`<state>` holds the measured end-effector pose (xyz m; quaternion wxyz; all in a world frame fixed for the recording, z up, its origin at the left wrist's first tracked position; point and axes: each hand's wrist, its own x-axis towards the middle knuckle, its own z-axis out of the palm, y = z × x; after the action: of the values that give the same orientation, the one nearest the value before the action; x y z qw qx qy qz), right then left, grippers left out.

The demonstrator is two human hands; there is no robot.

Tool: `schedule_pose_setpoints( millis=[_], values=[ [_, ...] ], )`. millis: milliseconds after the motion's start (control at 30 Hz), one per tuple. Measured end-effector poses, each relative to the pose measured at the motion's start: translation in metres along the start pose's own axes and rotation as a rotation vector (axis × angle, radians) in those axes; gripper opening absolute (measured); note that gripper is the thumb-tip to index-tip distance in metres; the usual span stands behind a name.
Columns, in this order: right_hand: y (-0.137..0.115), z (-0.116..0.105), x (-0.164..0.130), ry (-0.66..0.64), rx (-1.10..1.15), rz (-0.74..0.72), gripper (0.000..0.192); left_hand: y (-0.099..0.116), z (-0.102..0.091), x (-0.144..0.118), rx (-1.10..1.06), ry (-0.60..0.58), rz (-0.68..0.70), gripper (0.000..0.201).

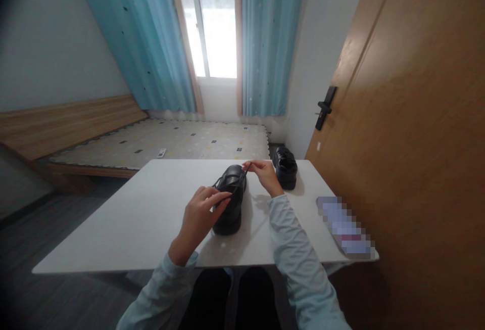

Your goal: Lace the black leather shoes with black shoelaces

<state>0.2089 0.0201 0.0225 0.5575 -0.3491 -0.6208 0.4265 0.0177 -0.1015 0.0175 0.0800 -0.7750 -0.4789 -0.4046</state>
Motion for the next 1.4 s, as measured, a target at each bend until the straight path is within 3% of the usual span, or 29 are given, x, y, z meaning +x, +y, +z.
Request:
schedule_pose_setpoints(
  millis=[400,633,767,867,1000,1100,1233,1400],
  values=[
    [-0.027,-0.006,-0.009,0.062,-0.241,-0.24,0.029,-0.001,0.013,-0.005,0.004,-0.101,-0.025,0.019],
    [-0.042,-0.021,-0.016,0.186,-0.475,-0.412,0.017,-0.001,0.014,-0.004,0.074,-0.097,-0.039,0.019],
    [-0.038,-0.039,-0.012,0.319,-0.692,-0.436,0.019,-0.001,0.014,-0.005,0.092,-0.103,-0.065,0.018],
    [-0.033,-0.05,-0.008,0.416,-0.79,-0.334,0.03,0.0,0.014,-0.005,0.106,-0.111,-0.088,0.018],
    [-0.03,-0.05,-0.006,0.32,-0.495,0.024,0.052,0.0,0.014,-0.005,0.123,-0.116,-0.092,0.021],
    [-0.036,-0.041,-0.01,0.198,-0.233,0.124,0.056,0.0,0.014,-0.006,0.123,-0.111,-0.096,0.021],
    [-0.049,-0.033,-0.015,0.201,-0.142,0.018,0.037,0.0,0.015,-0.007,0.126,-0.108,-0.101,0.021],
    [-0.06,-0.035,-0.019,0.425,-0.165,-0.307,0.013,-0.002,0.016,-0.007,0.116,-0.105,-0.107,0.021]
  ],
)
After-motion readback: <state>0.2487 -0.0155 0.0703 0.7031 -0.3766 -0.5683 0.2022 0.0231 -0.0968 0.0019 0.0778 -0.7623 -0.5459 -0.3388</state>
